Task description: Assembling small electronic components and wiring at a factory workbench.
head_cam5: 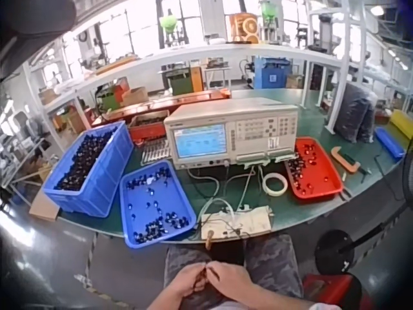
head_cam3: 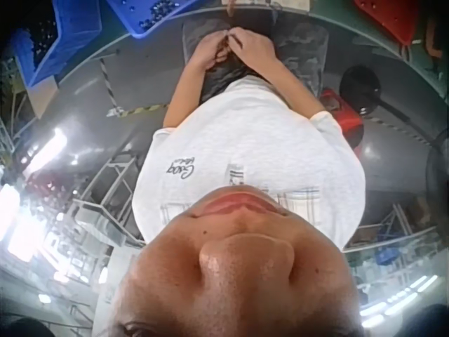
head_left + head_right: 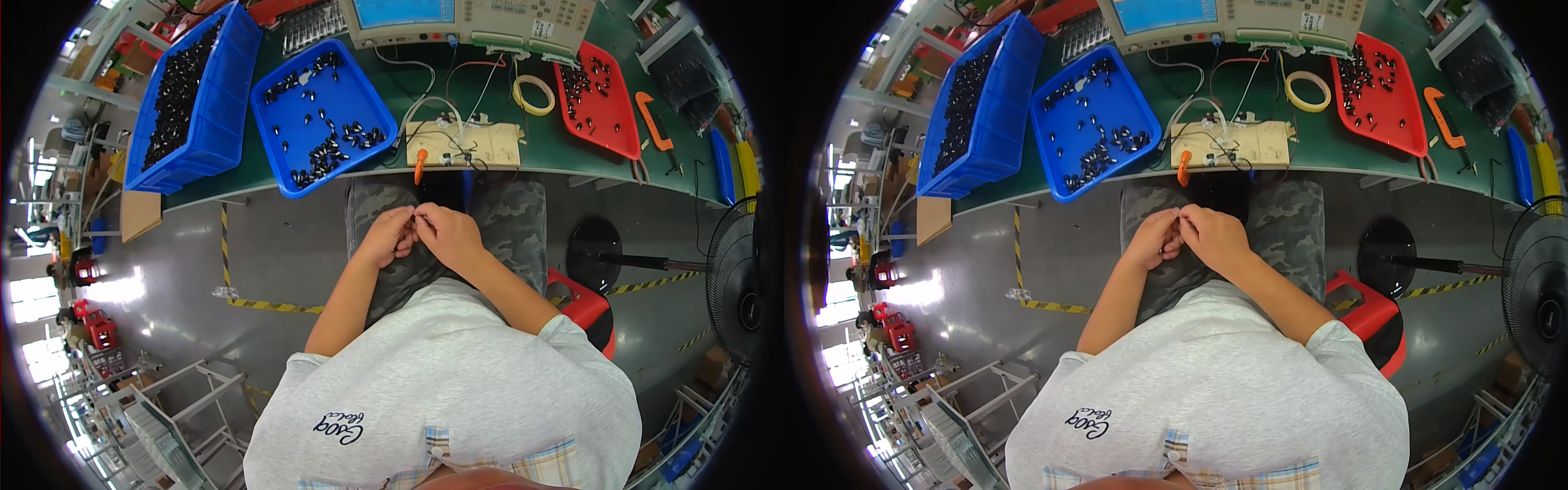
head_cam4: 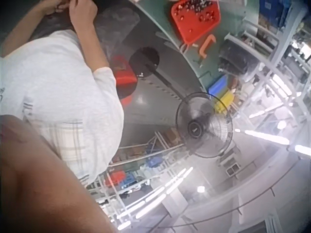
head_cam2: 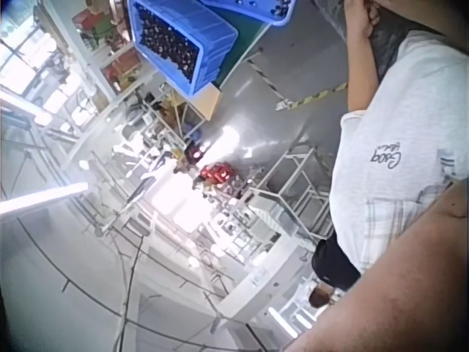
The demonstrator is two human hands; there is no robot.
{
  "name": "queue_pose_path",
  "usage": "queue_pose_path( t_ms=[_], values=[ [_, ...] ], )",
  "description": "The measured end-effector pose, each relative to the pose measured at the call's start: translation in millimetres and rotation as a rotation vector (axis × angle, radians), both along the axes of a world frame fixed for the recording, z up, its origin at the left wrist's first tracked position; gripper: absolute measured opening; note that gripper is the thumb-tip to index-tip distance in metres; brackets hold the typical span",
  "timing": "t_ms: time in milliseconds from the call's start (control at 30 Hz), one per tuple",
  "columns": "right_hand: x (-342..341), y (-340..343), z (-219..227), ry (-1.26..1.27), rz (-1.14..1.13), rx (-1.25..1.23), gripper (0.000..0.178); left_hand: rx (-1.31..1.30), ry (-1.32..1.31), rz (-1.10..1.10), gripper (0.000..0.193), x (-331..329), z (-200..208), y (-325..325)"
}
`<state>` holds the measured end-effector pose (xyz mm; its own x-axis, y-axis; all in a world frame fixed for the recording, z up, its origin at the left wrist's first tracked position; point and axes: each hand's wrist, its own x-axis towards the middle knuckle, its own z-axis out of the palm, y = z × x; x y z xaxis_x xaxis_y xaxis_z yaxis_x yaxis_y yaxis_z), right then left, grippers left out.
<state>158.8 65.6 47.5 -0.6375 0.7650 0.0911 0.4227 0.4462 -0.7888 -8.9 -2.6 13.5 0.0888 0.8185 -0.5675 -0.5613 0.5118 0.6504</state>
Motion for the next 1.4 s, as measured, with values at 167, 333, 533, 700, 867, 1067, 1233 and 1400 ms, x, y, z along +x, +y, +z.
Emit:
queue_pose_path(
  t_ms=[167,333,533,700,867,1067,1233,1400],
  values=[
    [-6.4,-11.0,6.3,0.027,-0.004,-0.030,0.024,0.014,-0.060,0.079,0.025,-1.9,4.2,-2.5],
    [-8.6,-0.3,-0.9,0.048,-0.072,-0.155,0.026,0.075,-0.121,0.051,0.025,-2.8,0.6,0.4],
    [-3.4,0.8,3.1,0.042,-0.007,-0.341,0.030,0.130,-0.194,0.047,0.019,-8.1,-4.3,-1.2],
    [-2.9,-3.5,-12.1,0.377,0.060,-0.613,0.045,0.160,-0.186,0.053,0.013,-7.2,-6.6,-1.8],
    [-1.0,6.7,1.4,0.419,0.069,-1.075,0.051,0.188,-0.220,0.084,0.013,-9.5,-11.6,-2.5],
    [1.6,17.2,8.8,0.404,0.082,-1.316,0.058,0.230,-0.216,0.099,0.014,-11.1,-16.3,-3.5],
    [1.1,26.4,12.9,0.366,0.054,-1.378,0.058,0.234,-0.131,0.128,0.014,-9.4,-15.2,-3.8],
    [2.8,36.2,9.8,0.303,0.154,-1.446,0.052,0.216,-0.064,0.081,0.016,-11.3,-15.3,-2.7]
  ],
)
